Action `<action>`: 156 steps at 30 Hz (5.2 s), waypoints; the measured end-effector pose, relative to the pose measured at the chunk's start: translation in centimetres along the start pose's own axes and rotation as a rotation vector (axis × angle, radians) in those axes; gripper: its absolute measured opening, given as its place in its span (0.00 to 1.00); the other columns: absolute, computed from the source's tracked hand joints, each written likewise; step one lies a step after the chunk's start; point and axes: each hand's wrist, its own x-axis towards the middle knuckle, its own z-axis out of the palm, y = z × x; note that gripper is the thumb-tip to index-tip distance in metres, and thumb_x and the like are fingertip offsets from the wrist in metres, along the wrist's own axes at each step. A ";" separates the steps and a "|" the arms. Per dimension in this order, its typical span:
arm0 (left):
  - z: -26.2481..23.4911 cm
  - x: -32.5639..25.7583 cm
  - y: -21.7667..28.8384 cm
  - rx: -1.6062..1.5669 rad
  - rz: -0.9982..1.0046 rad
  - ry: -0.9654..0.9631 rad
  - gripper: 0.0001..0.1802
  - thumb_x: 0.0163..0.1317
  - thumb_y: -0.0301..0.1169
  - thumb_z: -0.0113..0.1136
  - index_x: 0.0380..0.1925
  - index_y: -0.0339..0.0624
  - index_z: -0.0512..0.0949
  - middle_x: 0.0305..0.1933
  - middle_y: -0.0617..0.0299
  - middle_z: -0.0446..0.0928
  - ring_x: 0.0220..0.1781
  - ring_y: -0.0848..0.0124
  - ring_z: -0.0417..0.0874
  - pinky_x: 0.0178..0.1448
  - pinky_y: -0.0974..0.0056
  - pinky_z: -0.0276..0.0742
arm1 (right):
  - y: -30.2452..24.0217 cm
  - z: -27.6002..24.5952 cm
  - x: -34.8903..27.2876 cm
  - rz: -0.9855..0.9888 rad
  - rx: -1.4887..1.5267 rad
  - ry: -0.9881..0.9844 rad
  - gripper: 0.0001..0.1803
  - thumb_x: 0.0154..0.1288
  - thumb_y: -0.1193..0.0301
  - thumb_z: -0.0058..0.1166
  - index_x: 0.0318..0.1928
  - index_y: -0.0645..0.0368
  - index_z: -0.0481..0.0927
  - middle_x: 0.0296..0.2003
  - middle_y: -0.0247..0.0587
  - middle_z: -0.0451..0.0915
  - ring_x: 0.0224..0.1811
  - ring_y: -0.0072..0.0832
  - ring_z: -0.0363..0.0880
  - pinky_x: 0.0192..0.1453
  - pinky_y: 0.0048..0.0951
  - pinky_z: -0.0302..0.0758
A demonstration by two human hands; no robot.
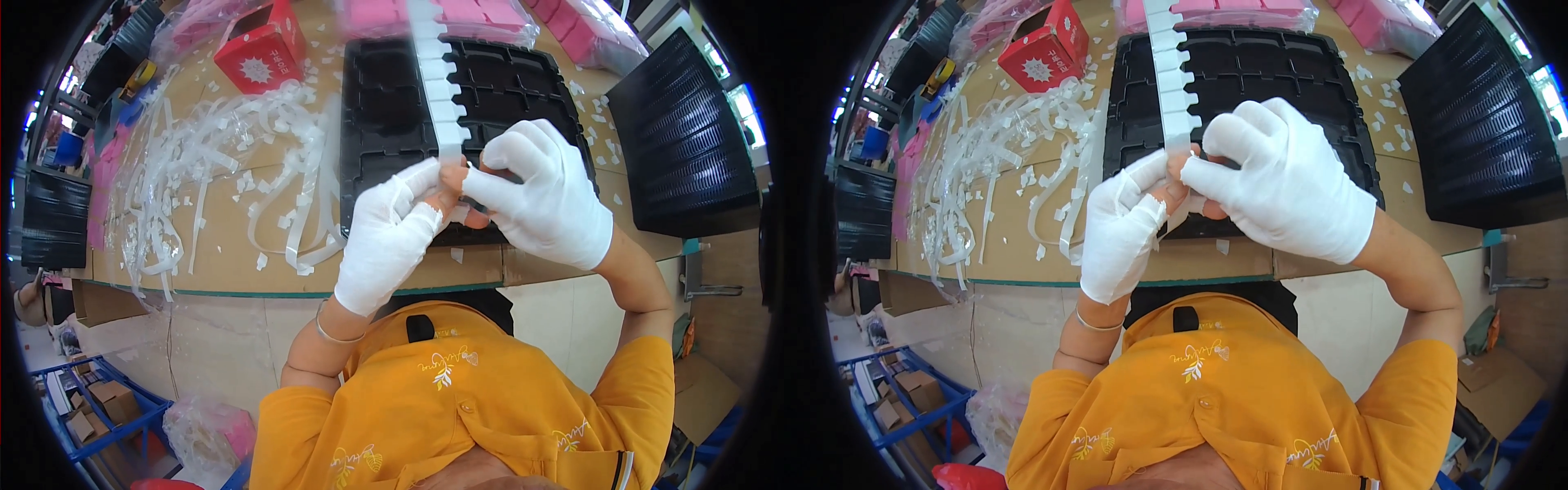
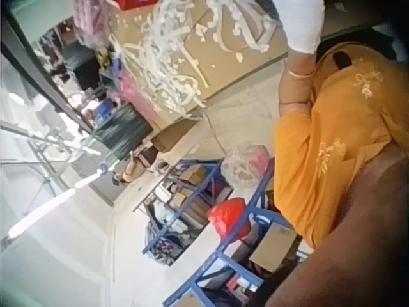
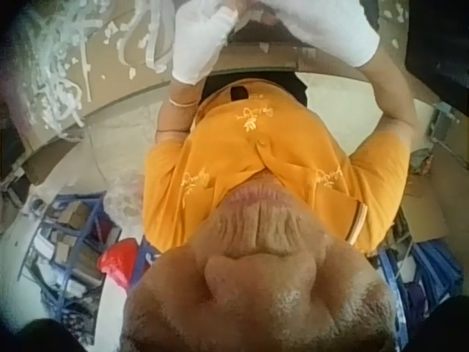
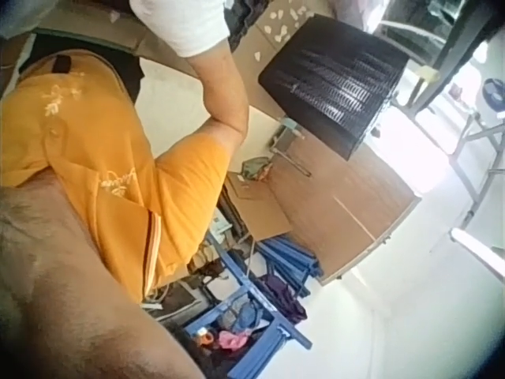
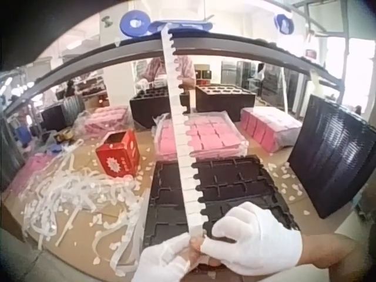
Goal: The person assembles plastic trays by hand, preparing them with foam inserts and white plastic strips.
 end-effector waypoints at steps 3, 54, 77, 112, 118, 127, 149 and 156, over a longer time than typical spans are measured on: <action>0.1 0.0 0.6 0.005 -0.040 -0.079 0.19 0.74 0.24 0.48 0.61 0.27 0.71 0.50 0.54 0.80 0.46 0.70 0.85 0.52 0.70 0.78 | 0.7 -0.5 -0.3 0.249 0.679 0.012 0.14 0.54 0.78 0.64 0.43 0.56 0.84 0.32 0.34 0.71 0.37 0.28 0.76 0.43 0.26 0.73; 0.6 -0.2 -2.0 -0.010 -0.082 -0.028 0.24 0.70 0.26 0.50 0.64 0.25 0.67 0.49 0.41 0.81 0.43 0.59 0.88 0.50 0.62 0.83 | 19.3 4.8 -8.1 0.379 -0.479 -0.174 0.23 0.61 0.78 0.52 0.53 0.41 0.84 0.44 0.36 0.80 0.49 0.37 0.81 0.54 0.37 0.76; 1.5 0.7 -2.0 -0.037 0.032 0.013 0.27 0.71 0.24 0.48 0.69 0.29 0.59 0.50 0.46 0.78 0.38 0.68 0.83 0.34 0.71 0.77 | 10.8 -0.1 -10.9 0.670 0.218 -0.517 0.03 0.58 0.79 0.60 0.33 0.59 0.83 0.32 0.38 0.77 0.37 0.34 0.82 0.44 0.31 0.77; 0.2 -0.4 -2.2 -0.205 -0.004 0.122 0.21 0.75 0.37 0.52 0.59 0.32 0.71 0.42 0.50 0.82 0.29 0.70 0.84 0.27 0.72 0.75 | 2.2 -1.3 -1.9 0.732 0.717 0.010 0.11 0.66 0.74 0.59 0.47 0.63 0.82 0.39 0.33 0.83 0.43 0.19 0.80 0.51 0.21 0.75; 0.0 -0.3 -2.1 -0.076 -0.058 0.073 0.17 0.74 0.34 0.52 0.55 0.32 0.76 0.42 0.53 0.83 0.30 0.72 0.84 0.29 0.72 0.77 | 0.9 0.0 0.8 0.812 1.018 -0.224 0.14 0.67 0.68 0.60 0.48 0.63 0.83 0.37 0.34 0.82 0.42 0.18 0.78 0.49 0.21 0.75; -0.4 0.1 -3.7 0.663 0.369 0.209 0.12 0.72 0.28 0.54 0.49 0.34 0.79 0.37 0.58 0.84 0.30 0.74 0.85 0.32 0.72 0.79 | -0.1 -0.4 1.5 0.980 0.976 -0.268 0.15 0.68 0.59 0.60 0.40 0.60 0.83 0.27 0.26 0.78 0.25 0.11 0.67 0.24 0.17 0.60; -1.7 -1.0 -1.6 0.419 0.184 0.353 0.16 0.73 0.33 0.56 0.55 0.34 0.78 0.34 0.61 0.82 0.25 0.80 0.78 0.27 0.78 0.66 | 6.0 -1.2 -10.5 1.023 -0.038 -0.714 0.15 0.66 0.60 0.58 0.33 0.61 0.84 0.29 0.46 0.83 0.31 0.39 0.83 0.41 0.35 0.77; -5.3 -0.7 -0.3 0.563 0.286 0.544 0.16 0.74 0.34 0.55 0.54 0.36 0.79 0.34 0.59 0.83 0.23 0.80 0.78 0.25 0.76 0.66 | 6.5 -1.6 -12.3 0.797 -0.304 -0.602 0.11 0.62 0.65 0.62 0.34 0.61 0.81 0.30 0.46 0.80 0.36 0.43 0.81 0.41 0.38 0.77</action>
